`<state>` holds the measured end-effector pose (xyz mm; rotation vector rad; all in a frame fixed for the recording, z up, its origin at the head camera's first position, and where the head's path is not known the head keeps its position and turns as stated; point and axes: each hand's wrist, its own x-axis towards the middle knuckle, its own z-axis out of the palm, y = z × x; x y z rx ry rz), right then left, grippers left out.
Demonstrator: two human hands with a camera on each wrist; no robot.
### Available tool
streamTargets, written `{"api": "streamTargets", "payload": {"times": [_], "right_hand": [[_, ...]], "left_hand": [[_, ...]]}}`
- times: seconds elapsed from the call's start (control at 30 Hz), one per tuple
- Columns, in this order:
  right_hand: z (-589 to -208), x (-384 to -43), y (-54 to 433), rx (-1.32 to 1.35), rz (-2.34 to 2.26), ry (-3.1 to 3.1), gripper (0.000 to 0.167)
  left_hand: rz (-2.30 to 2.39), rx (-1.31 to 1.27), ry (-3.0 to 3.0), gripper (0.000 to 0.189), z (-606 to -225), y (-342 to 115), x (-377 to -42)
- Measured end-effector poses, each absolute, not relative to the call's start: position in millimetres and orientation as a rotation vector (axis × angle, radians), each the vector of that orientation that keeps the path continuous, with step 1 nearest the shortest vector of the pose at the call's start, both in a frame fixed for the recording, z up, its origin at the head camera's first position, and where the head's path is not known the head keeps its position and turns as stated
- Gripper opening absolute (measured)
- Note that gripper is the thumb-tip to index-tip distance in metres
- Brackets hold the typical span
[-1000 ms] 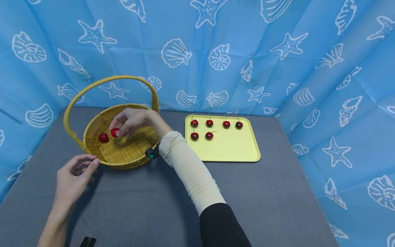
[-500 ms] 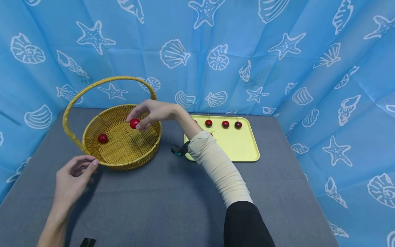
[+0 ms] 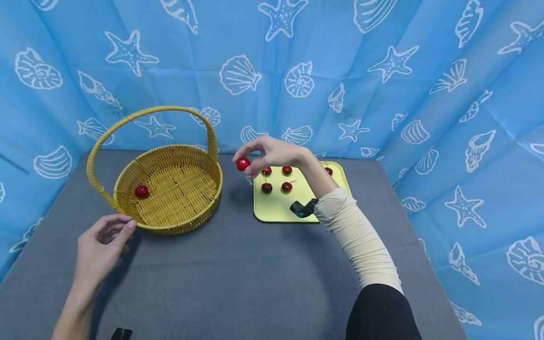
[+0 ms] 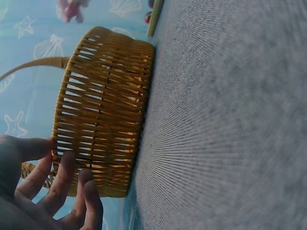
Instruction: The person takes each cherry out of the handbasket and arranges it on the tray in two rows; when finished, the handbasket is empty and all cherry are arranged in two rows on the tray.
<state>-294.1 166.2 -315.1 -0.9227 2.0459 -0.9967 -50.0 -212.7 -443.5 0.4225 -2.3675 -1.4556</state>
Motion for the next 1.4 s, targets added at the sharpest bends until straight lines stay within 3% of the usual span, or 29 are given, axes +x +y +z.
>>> {"api": "streamTargets", "payload": {"times": [0.3,0.73,1.4], "right_hand": [[-335.9,-285.6,227.9,-0.717,-1.07,2.148,0.05],[-356.8,-267.4,291.6,-0.538,-1.194,2.248,0.033],[-401.8,-251.5,324.5,-0.475,-1.183,2.459,0.045]], "left_hand": [[-1.434,0.462,-2.414,0.023,-443.2,-213.1,-50.1],[-1.486,0.492,-2.408,0.025,-443.7,-214.1,-52.5],[-1.481,0.493,-2.403,0.024,-443.0,-214.4,-51.6]]}}
